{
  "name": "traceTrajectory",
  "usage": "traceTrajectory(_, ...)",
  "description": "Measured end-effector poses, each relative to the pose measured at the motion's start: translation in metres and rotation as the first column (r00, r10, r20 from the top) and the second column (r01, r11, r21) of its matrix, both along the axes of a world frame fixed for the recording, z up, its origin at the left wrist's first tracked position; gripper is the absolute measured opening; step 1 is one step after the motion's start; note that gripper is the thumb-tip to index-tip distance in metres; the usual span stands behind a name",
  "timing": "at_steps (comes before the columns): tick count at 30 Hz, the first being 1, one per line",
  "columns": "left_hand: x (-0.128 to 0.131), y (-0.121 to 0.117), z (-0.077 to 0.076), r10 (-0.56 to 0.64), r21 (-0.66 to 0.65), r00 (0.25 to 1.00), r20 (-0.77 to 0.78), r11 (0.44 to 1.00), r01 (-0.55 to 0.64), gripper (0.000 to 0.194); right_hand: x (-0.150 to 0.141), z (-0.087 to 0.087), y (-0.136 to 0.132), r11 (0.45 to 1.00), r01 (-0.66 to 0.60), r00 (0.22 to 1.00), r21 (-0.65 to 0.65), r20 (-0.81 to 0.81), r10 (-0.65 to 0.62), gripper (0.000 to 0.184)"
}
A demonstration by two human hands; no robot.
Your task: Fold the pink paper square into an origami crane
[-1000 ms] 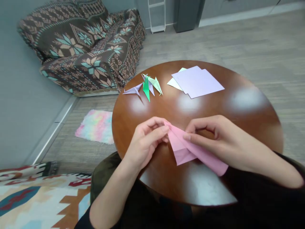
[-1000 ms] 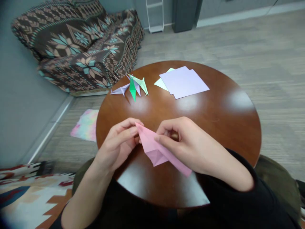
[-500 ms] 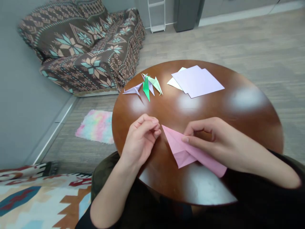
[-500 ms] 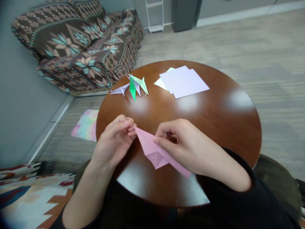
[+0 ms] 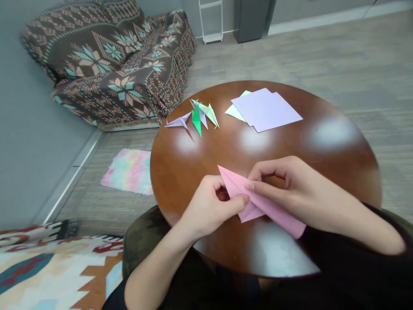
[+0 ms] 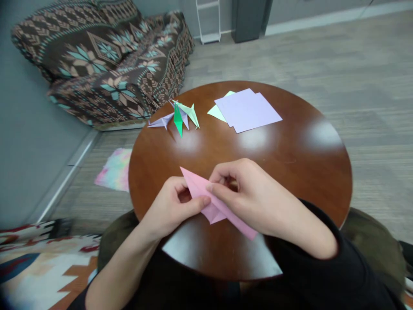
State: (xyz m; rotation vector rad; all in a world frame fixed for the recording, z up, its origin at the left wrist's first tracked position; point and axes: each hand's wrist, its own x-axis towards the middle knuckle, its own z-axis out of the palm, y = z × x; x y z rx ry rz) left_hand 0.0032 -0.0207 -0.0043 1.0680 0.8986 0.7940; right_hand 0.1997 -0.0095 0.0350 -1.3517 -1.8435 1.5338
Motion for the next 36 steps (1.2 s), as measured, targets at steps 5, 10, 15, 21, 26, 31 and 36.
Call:
traceTrajectory(5,-0.002,0.003,0.001,0.028,0.039,1.0,0.005,0.999,-0.028,0.009,-0.001,-0.001,0.001,0.997,-0.035,0.997,0.07,0.066,0.031,0.021)
traceTrajectory(10,-0.011,0.008,0.0,0.082,0.126,0.996,-0.03,0.989,-0.078,0.009,-0.001,0.0,0.0,0.993,-0.066,0.995,0.093,0.078,0.059,0.023)
traceTrajectory(15,-0.023,0.012,-0.004,0.172,0.172,0.983,-0.062,0.972,-0.16,0.016,-0.001,0.002,0.0,0.993,-0.079,0.994,0.085,0.078,0.072,0.023)
traceTrajectory(21,-0.012,0.004,0.0,0.067,0.05,0.997,-0.048,0.997,-0.064,0.011,-0.001,0.001,-0.001,0.997,-0.047,0.997,0.066,0.069,0.043,0.023)
traceTrajectory(26,0.001,-0.003,0.003,-0.027,-0.017,0.992,-0.127,1.0,0.025,0.016,-0.001,-0.001,-0.001,0.999,-0.034,0.998,0.041,0.047,0.032,0.021)
traceTrajectory(31,0.001,-0.005,-0.001,-0.045,-0.012,0.984,-0.174,0.999,0.044,0.016,-0.003,-0.002,-0.001,0.996,-0.029,0.997,0.081,0.07,0.023,0.019)
traceTrajectory(36,0.001,-0.005,-0.003,-0.037,-0.003,0.986,-0.161,0.999,0.037,0.015,-0.003,-0.002,0.001,0.995,-0.041,0.997,0.087,0.072,0.035,0.02)
